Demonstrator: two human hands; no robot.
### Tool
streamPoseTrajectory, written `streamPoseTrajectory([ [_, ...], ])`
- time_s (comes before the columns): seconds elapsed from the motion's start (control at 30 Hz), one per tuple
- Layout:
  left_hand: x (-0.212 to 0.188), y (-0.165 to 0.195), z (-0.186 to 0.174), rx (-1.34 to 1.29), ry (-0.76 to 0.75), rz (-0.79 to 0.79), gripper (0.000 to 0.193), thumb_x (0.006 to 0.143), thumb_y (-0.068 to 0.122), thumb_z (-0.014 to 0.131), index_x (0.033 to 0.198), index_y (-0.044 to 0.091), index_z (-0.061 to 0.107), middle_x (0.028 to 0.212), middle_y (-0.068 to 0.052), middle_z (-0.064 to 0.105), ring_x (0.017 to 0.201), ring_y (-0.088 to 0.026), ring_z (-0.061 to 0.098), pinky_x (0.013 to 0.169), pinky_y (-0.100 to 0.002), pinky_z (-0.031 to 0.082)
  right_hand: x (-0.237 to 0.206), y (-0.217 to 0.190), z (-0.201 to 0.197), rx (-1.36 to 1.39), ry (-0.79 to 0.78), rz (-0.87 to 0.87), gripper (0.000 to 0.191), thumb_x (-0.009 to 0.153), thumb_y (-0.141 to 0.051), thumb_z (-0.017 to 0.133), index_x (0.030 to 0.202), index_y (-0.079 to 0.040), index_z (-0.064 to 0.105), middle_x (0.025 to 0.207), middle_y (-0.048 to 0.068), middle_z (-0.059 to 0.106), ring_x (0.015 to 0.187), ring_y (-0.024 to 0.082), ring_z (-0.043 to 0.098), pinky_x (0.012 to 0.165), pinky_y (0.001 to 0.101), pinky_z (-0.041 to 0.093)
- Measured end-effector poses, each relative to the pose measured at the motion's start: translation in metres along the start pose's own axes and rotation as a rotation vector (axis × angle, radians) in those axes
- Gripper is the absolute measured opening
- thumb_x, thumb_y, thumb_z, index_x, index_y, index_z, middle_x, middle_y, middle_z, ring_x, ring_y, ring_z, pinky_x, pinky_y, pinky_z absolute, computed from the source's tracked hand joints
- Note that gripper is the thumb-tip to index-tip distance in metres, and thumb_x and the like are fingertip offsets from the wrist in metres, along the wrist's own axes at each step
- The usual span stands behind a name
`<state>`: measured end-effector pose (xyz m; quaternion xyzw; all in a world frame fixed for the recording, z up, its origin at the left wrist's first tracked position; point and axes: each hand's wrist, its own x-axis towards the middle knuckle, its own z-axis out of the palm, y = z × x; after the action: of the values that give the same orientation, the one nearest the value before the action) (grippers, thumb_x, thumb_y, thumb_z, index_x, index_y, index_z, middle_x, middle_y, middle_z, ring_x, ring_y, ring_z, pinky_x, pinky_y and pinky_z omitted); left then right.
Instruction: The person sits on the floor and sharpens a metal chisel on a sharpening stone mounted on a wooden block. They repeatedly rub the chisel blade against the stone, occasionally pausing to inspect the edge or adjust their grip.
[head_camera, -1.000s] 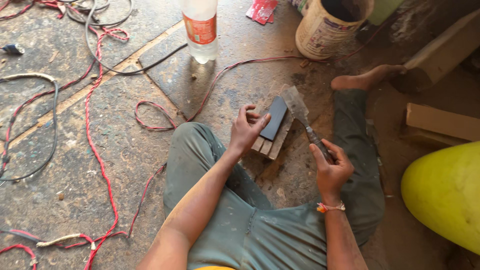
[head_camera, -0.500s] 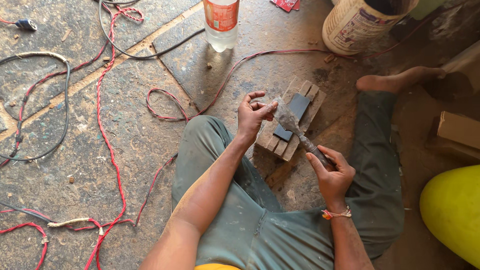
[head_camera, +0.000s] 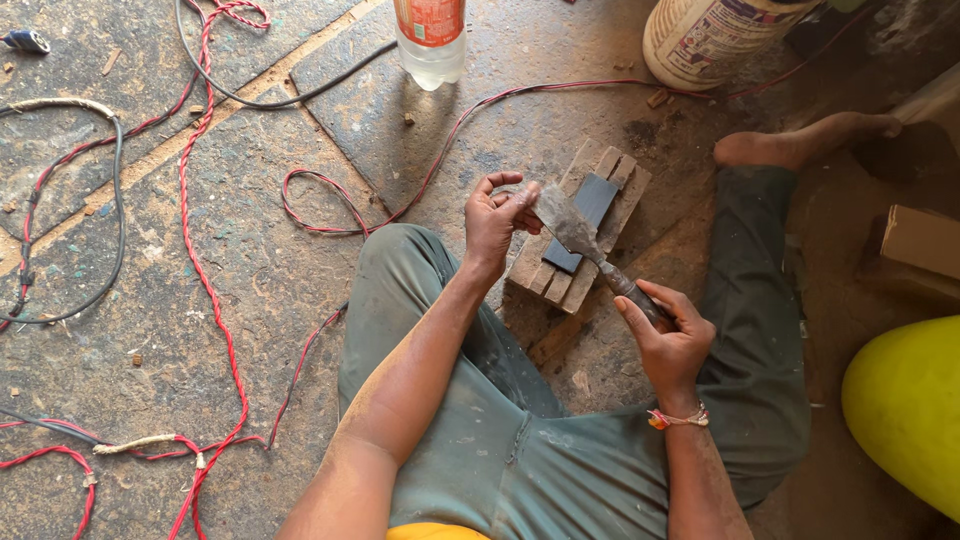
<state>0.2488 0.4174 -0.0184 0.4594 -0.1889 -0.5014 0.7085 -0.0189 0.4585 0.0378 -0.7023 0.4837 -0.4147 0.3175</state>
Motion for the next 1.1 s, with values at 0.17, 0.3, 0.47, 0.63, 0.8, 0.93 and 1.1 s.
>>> streamPoseTrajectory([
  [0.17, 0.0, 0.0, -0.001, 0.093, -0.011, 0.063, 0.052, 0.083, 0.015, 0.086, 0.122, -0.003, 0.055, 0.068, -0.007, 0.067, 0.053, -0.011, 0.062, 0.046, -0.024, 0.047, 0.001, -0.001, 0.0, -0.025, -0.028, -0.057, 0.034, 0.086, -0.014, 0.089, 0.113, -0.001, 0.074, 0.09, 0.002, 0.074, 0.075, 0.002, 0.063, 0.064, 0.0182, 0.047],
  [0.3, 0.0, 0.002, -0.002, 0.12, 0.017, 0.061, 0.049, 0.083, 0.017, 0.086, 0.118, -0.002, 0.058, 0.068, -0.005, 0.067, 0.051, -0.008, 0.059, 0.044, -0.023, 0.045, 0.002, -0.002, 0.001, -0.023, -0.047, -0.079, 0.034, 0.085, -0.013, 0.089, 0.113, -0.002, 0.074, 0.09, 0.002, 0.074, 0.075, 0.002, 0.063, 0.064, 0.0182, 0.047],
  [0.47, 0.002, 0.004, -0.001, 0.055, 0.057, -0.006, 0.044, 0.084, 0.018, 0.083, 0.115, -0.001, 0.058, 0.074, -0.004, 0.073, 0.055, -0.006, 0.062, 0.042, -0.022, 0.044, 0.004, -0.005, 0.0, -0.02, -0.063, -0.083, 0.034, 0.084, -0.013, 0.09, 0.113, -0.002, 0.074, 0.091, 0.004, 0.075, 0.077, 0.004, 0.065, 0.066, 0.0194, 0.049],
  [0.63, 0.003, 0.0, -0.001, 0.126, -0.004, 0.055, 0.044, 0.085, 0.016, 0.085, 0.116, -0.002, 0.059, 0.068, -0.003, 0.064, 0.052, -0.007, 0.057, 0.043, -0.022, 0.043, 0.007, -0.011, -0.002, -0.128, -0.089, -0.16, 0.04, 0.082, -0.016, 0.091, 0.115, -0.003, 0.073, 0.096, 0.009, 0.076, 0.083, 0.011, 0.072, 0.073, 0.0253, 0.057],
  [0.8, 0.006, -0.002, -0.004, 0.194, 0.052, 0.006, 0.035, 0.087, 0.016, 0.079, 0.113, 0.0, 0.061, 0.068, -0.003, 0.069, 0.052, -0.007, 0.06, 0.042, -0.022, 0.042, 0.01, -0.015, 0.0, -0.27, -0.146, -0.263, 0.044, 0.08, -0.017, 0.09, 0.117, -0.004, 0.07, 0.096, 0.013, 0.075, 0.083, 0.019, 0.075, 0.07, 0.0292, 0.059],
  [0.93, 0.008, 0.002, -0.005, 0.061, 0.047, -0.074, 0.032, 0.092, 0.023, 0.074, 0.11, 0.001, 0.061, 0.063, -0.005, 0.067, 0.046, -0.011, 0.059, 0.041, -0.026, 0.044, 0.008, -0.01, -0.001, -0.263, -0.109, -0.19, 0.038, 0.083, -0.014, 0.086, 0.117, -0.005, 0.07, 0.088, 0.01, 0.074, 0.078, 0.018, 0.075, 0.066, 0.0294, 0.057],
  [1.1, 0.008, 0.001, -0.004, 0.029, 0.041, -0.119, 0.035, 0.096, 0.033, 0.069, 0.111, 0.002, 0.059, 0.064, -0.009, 0.067, 0.047, -0.014, 0.06, 0.044, -0.028, 0.049, 0.006, 0.0, -0.006, 0.357, -0.052, 0.32, 0.032, 0.087, -0.015, 0.082, 0.116, -0.005, 0.071, 0.077, 0.007, 0.069, 0.058, 0.011, 0.061, 0.049, 0.0254, 0.045],
])
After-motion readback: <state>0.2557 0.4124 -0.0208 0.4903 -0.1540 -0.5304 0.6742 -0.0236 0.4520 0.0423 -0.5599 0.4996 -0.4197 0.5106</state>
